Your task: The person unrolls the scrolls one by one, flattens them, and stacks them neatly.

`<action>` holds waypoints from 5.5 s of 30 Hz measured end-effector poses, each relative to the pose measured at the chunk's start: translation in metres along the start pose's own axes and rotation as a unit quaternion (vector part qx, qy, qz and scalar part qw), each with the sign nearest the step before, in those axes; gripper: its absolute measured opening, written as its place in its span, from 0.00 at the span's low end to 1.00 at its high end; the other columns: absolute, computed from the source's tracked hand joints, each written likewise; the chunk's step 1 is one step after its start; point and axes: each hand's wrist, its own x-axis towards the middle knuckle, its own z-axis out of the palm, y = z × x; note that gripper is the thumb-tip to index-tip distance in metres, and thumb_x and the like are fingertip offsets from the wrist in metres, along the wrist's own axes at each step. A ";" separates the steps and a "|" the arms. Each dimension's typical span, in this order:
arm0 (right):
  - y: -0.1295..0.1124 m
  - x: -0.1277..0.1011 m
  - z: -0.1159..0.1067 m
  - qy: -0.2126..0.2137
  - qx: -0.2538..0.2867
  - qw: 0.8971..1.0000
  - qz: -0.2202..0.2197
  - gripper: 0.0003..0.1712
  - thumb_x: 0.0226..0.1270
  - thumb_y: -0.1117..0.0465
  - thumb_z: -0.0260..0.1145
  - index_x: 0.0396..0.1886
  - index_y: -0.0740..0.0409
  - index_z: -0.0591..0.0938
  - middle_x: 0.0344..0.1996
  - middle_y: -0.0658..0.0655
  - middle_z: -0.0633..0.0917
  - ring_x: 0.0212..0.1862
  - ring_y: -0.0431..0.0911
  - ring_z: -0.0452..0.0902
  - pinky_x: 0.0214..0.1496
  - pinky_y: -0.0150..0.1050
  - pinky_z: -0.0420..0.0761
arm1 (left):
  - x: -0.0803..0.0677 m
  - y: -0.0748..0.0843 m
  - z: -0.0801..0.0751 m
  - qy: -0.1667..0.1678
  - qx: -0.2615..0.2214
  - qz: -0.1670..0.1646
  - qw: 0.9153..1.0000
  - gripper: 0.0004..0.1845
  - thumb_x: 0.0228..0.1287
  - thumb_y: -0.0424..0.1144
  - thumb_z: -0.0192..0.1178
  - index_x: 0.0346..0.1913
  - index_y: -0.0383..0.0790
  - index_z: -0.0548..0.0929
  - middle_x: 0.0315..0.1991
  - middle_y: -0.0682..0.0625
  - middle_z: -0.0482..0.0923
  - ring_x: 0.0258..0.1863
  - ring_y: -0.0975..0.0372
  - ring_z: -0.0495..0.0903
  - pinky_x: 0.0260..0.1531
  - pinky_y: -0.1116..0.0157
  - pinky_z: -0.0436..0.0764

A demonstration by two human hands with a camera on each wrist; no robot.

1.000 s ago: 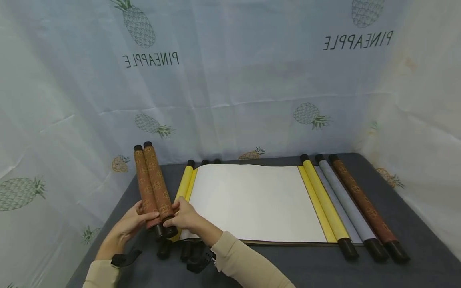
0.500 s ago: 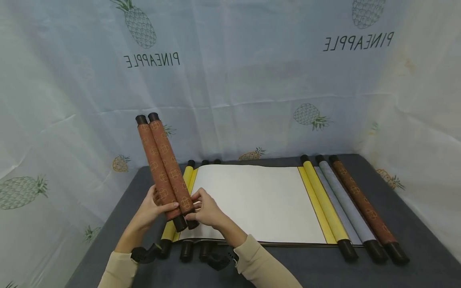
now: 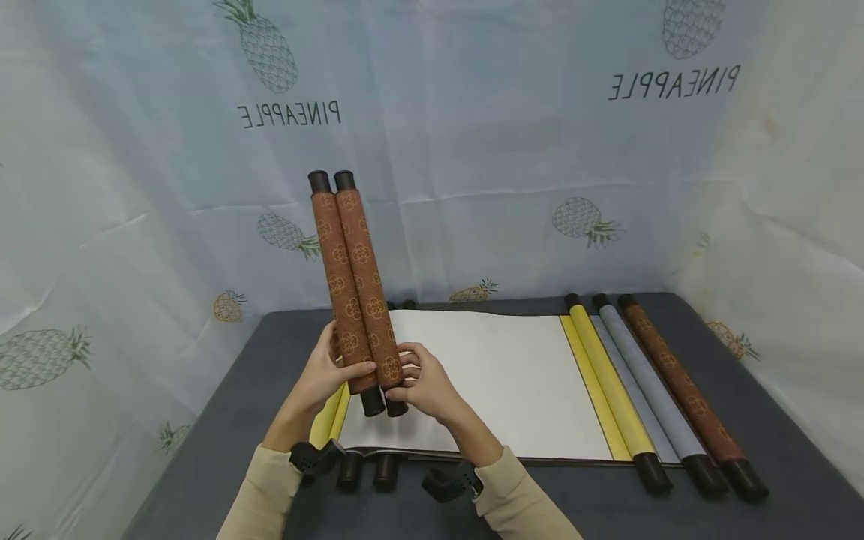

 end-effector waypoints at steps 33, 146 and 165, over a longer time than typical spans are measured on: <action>0.017 -0.008 -0.052 0.162 -0.070 0.984 0.010 0.40 0.53 0.65 0.74 0.64 0.60 0.66 0.54 0.67 0.76 0.58 0.59 0.77 0.50 0.40 0.82 | 0.035 -0.016 0.090 -0.097 -0.147 0.056 0.983 0.51 0.62 0.30 0.62 0.77 0.62 0.41 0.67 0.36 0.65 0.52 0.53 0.80 0.37 0.62 0.86; 0.026 -0.008 -0.081 0.280 -0.032 0.958 0.058 0.31 0.69 0.63 0.62 0.67 0.63 0.63 0.58 0.68 0.74 0.48 0.45 0.77 0.45 0.33 0.80 | 0.044 -0.045 0.102 0.145 0.065 0.152 0.976 0.31 0.69 0.38 0.56 0.71 0.33 0.59 0.62 0.35 0.71 0.58 0.46 0.76 0.55 0.46 0.77; 0.034 -0.003 -0.074 0.346 -0.029 0.937 0.034 0.27 0.69 0.64 0.52 0.66 0.68 0.63 0.50 0.69 0.74 0.33 0.42 0.71 0.27 0.29 0.75 | 0.044 -0.044 0.105 0.210 0.006 0.119 0.970 0.26 0.67 0.38 0.53 0.67 0.42 0.63 0.41 0.37 0.83 0.28 0.67 0.74 0.25 0.73 0.74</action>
